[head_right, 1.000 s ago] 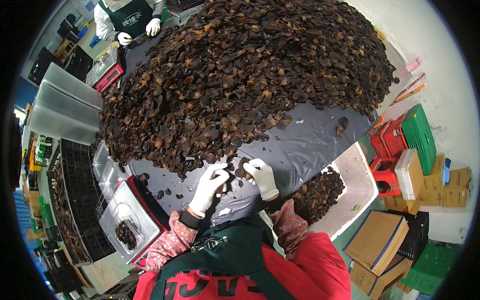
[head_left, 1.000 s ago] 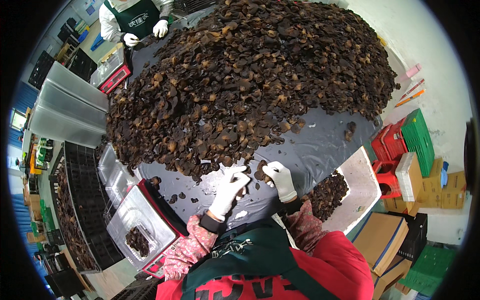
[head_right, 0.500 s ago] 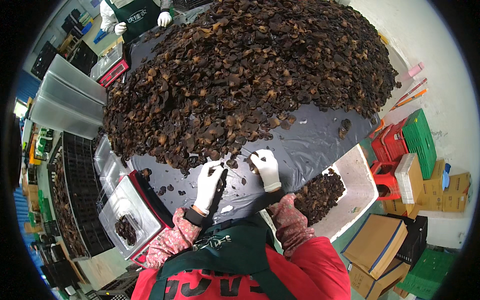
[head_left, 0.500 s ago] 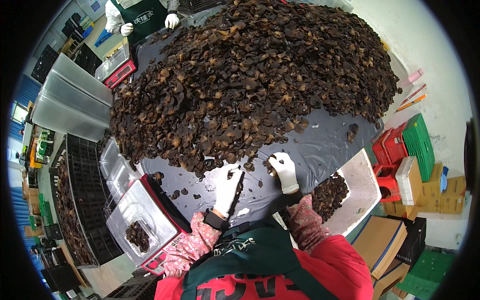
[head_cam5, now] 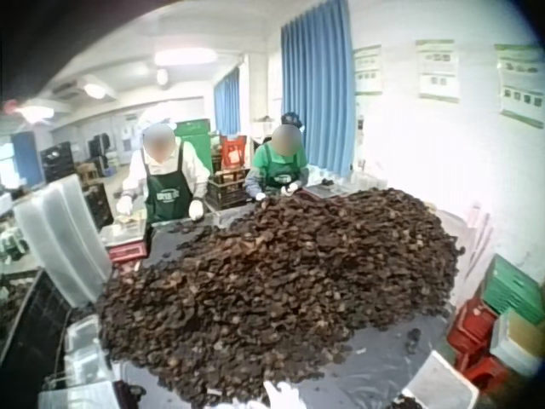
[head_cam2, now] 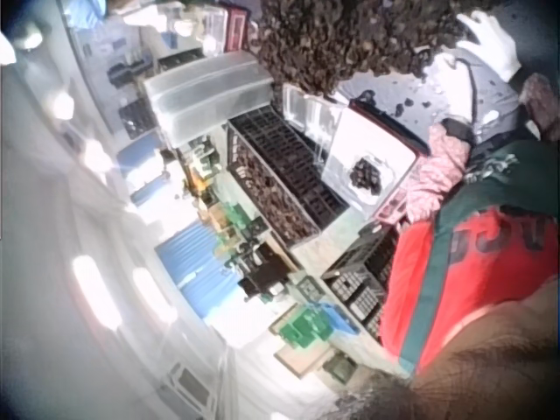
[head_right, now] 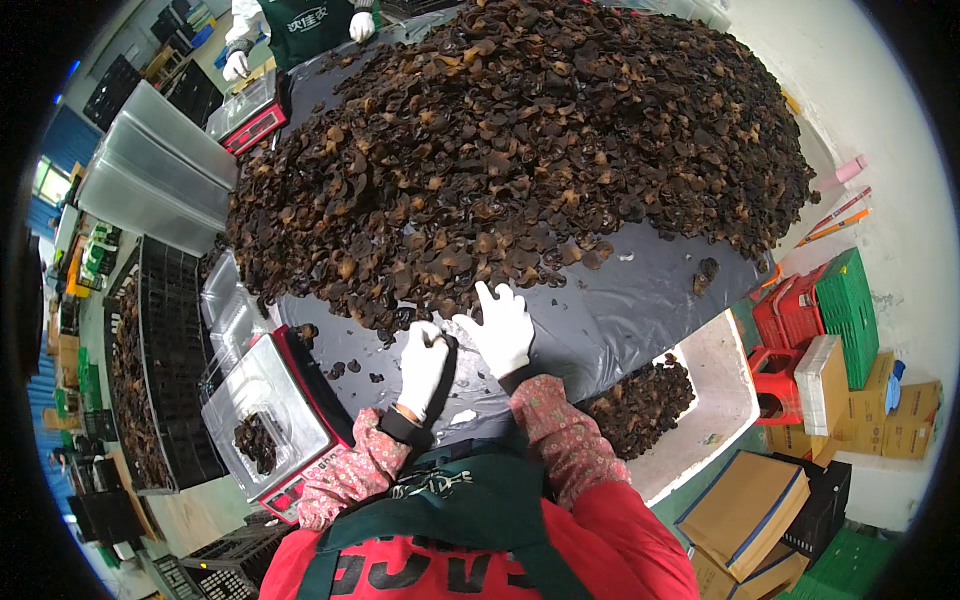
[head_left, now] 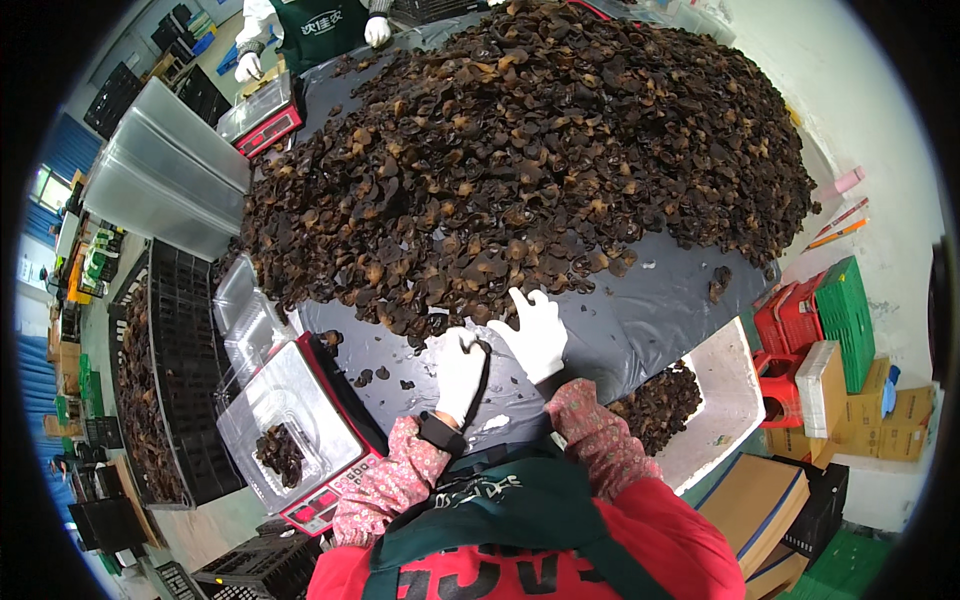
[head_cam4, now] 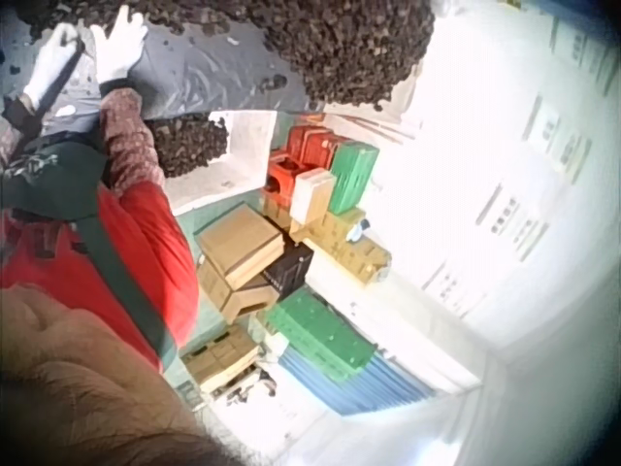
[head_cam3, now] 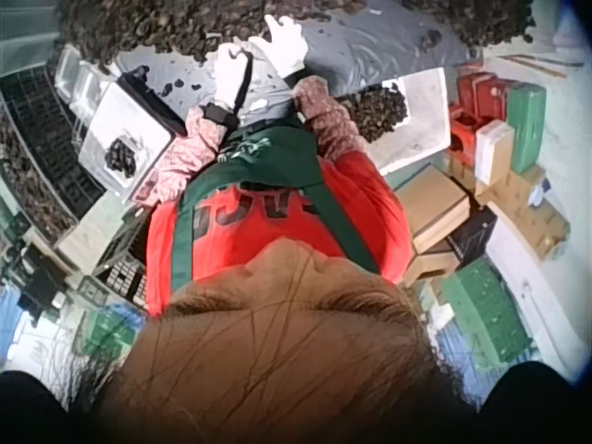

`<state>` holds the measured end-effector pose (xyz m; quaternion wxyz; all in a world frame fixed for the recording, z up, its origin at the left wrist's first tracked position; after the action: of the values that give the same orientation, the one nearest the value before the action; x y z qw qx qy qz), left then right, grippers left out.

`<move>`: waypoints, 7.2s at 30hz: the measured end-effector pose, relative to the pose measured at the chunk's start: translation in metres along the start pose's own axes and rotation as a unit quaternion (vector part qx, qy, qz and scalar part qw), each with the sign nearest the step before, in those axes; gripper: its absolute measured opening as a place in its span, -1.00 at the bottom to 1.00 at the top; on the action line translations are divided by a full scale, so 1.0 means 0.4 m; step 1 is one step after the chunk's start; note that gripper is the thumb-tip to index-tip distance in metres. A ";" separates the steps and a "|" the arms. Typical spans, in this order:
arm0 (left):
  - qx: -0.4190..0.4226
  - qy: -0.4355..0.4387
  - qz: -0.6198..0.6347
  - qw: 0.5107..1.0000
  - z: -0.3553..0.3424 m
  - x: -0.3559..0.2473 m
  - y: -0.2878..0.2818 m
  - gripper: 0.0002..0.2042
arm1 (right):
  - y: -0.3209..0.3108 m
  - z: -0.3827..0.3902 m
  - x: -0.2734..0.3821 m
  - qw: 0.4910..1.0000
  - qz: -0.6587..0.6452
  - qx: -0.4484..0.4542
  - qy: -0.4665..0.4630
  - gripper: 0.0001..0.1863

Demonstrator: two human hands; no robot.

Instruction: The person repeatedly scoops dark dried mushrooms from a large pile on a table, places them on a digital scale, and then transfers the weighed mushrooms into clear plastic containers. The containers are then placed into black crates.

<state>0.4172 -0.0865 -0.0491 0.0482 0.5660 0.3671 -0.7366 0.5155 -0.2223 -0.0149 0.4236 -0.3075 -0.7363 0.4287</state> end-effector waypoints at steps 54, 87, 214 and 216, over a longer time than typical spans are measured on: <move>-0.383 0.031 0.095 0.918 0.448 0.186 -1.029 -0.69 | -0.064 0.275 1.063 0.732 -0.357 0.325 -0.480 -0.24; -0.199 0.136 0.020 0.970 0.249 -0.143 -0.655 -0.78 | 0.148 -0.156 0.328 0.934 -0.056 0.169 -0.309 -0.54; -0.253 -0.030 -0.080 0.964 0.407 0.177 -1.050 -0.47 | 0.002 0.202 1.070 0.804 -0.295 0.285 -0.430 -0.60; -0.251 -0.064 0.067 0.964 0.416 0.209 -1.054 -0.45 | -0.031 0.174 1.057 0.815 -0.325 0.260 -0.403 -0.61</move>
<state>0.0496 0.1494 0.0981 0.2612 0.5107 0.4979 -0.6505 0.2615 0.0912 0.1294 0.2675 0.2717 -0.7596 0.5269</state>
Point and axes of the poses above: each hand's wrist, its own z-axis away from the middle knuckle, its own y-axis out of the palm, x = y × z, the point moved 7 cm from there along -z, towards the middle knuckle, and after that the axes turned 1 degree about -z, right-handed, at the moved point
